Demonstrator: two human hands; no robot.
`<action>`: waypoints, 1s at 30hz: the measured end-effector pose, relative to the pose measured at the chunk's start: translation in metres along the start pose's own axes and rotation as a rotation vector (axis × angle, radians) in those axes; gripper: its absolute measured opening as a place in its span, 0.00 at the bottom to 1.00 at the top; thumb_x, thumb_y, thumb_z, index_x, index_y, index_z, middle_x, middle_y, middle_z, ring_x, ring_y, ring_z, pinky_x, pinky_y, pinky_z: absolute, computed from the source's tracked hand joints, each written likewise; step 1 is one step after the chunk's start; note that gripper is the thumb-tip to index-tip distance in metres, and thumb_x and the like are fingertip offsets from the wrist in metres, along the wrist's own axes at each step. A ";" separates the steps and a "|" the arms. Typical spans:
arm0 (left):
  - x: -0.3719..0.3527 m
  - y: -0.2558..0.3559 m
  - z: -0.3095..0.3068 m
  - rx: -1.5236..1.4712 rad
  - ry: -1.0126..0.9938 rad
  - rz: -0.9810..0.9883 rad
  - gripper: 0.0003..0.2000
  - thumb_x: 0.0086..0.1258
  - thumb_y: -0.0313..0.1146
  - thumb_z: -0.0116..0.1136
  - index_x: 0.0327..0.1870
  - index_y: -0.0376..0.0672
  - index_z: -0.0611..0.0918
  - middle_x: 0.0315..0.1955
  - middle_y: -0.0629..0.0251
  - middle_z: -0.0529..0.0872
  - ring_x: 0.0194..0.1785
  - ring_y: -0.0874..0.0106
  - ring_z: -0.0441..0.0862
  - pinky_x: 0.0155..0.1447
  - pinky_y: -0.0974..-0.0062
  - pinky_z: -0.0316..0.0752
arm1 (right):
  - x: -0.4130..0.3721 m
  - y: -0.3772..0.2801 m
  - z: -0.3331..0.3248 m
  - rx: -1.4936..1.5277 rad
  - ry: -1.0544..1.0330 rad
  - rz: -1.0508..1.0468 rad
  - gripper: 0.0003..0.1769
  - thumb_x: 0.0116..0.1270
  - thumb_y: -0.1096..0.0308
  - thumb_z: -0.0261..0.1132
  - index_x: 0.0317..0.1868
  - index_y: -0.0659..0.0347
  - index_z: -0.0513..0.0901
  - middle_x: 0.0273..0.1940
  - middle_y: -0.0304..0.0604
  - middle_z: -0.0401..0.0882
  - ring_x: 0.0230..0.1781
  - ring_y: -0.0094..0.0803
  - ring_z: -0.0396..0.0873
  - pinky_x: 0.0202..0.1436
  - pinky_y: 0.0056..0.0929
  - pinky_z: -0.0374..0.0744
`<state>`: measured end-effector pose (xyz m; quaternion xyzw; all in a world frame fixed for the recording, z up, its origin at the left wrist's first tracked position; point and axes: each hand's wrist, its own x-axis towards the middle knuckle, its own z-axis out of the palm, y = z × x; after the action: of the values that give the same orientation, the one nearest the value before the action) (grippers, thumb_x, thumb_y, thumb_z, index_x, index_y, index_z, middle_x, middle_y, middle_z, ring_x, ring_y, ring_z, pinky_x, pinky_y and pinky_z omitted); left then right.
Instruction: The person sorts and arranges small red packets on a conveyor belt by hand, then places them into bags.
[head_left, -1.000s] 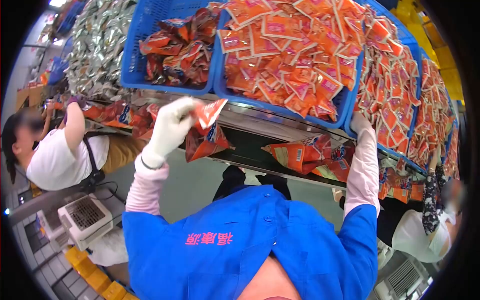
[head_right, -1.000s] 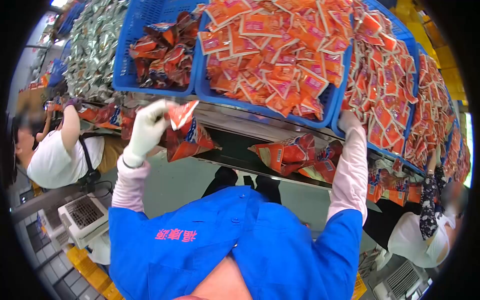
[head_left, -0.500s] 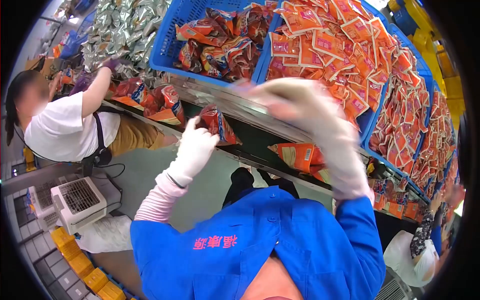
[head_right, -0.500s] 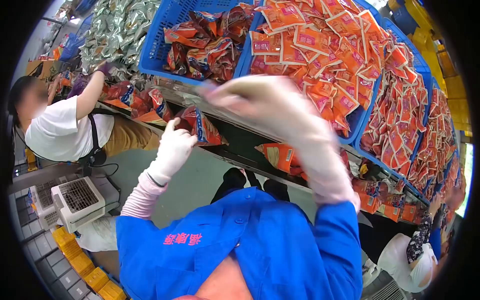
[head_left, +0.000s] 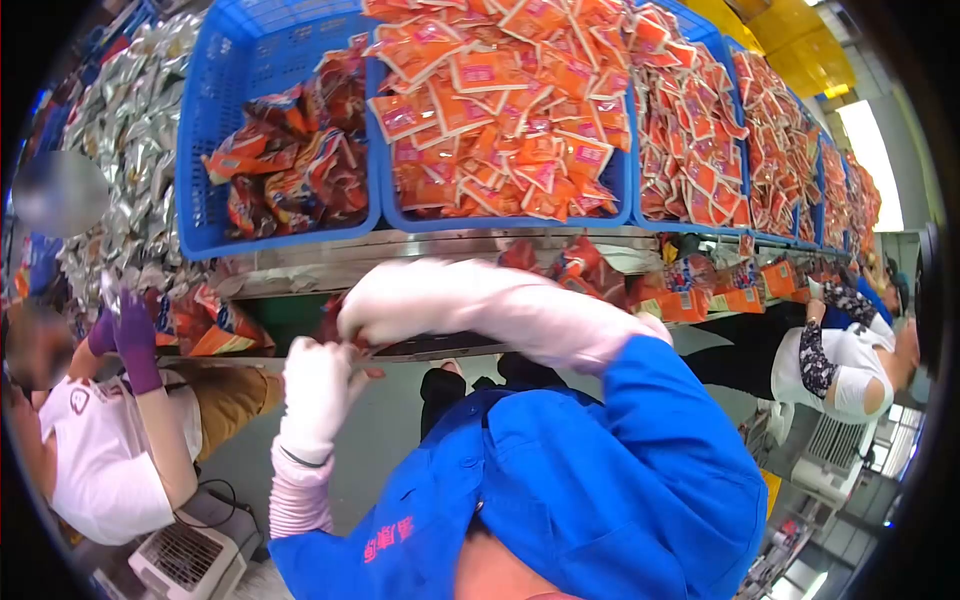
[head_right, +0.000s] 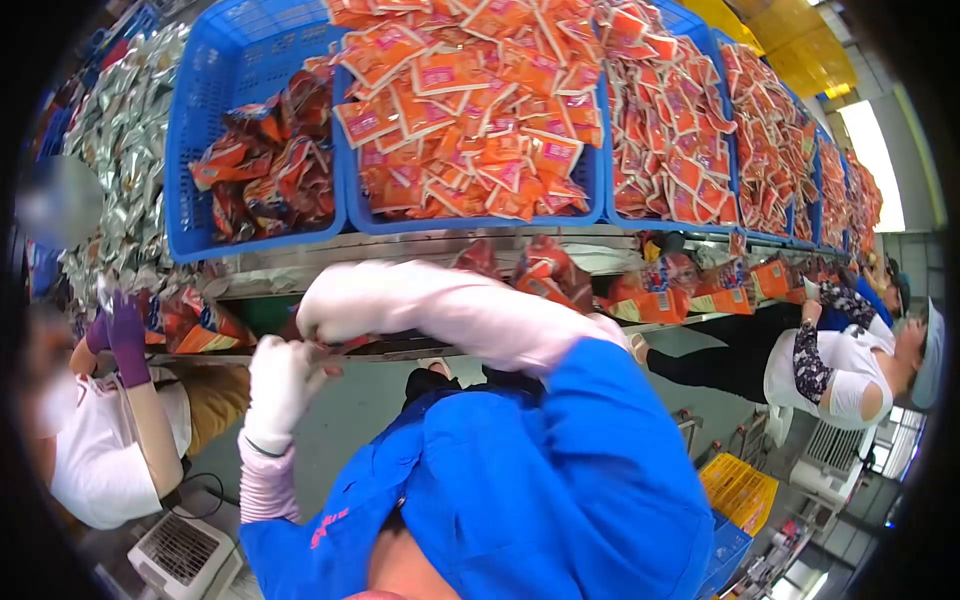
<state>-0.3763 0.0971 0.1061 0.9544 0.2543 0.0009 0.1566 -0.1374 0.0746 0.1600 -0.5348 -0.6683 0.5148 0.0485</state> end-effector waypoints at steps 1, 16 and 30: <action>0.020 0.002 -0.009 0.079 -0.018 0.003 0.07 0.61 0.35 0.70 0.31 0.45 0.84 0.26 0.60 0.84 0.35 0.56 0.80 0.48 0.60 0.73 | -0.047 0.012 -0.023 0.128 0.159 0.061 0.19 0.65 0.71 0.64 0.55 0.52 0.90 0.43 0.46 0.91 0.44 0.37 0.89 0.51 0.35 0.84; 0.267 0.091 0.048 -0.336 0.195 0.050 0.08 0.64 0.25 0.67 0.42 0.38 0.82 0.49 0.58 0.88 0.50 0.61 0.86 0.54 0.66 0.80 | -0.208 0.478 -0.038 -0.442 0.206 1.106 0.20 0.66 0.56 0.69 0.54 0.56 0.91 0.56 0.56 0.88 0.59 0.52 0.85 0.63 0.43 0.83; 0.049 0.018 0.040 0.302 -0.116 -0.021 0.09 0.69 0.39 0.65 0.43 0.44 0.86 0.34 0.63 0.88 0.38 0.61 0.84 0.54 0.59 0.74 | -0.213 0.228 -0.078 0.432 0.948 0.151 0.19 0.69 0.62 0.72 0.55 0.63 0.88 0.38 0.35 0.85 0.42 0.24 0.83 0.50 0.22 0.79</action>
<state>-0.3221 0.0946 0.0698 0.9628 0.2519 -0.0942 0.0258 0.1522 -0.0620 0.1316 -0.7335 -0.4111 0.3447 0.4174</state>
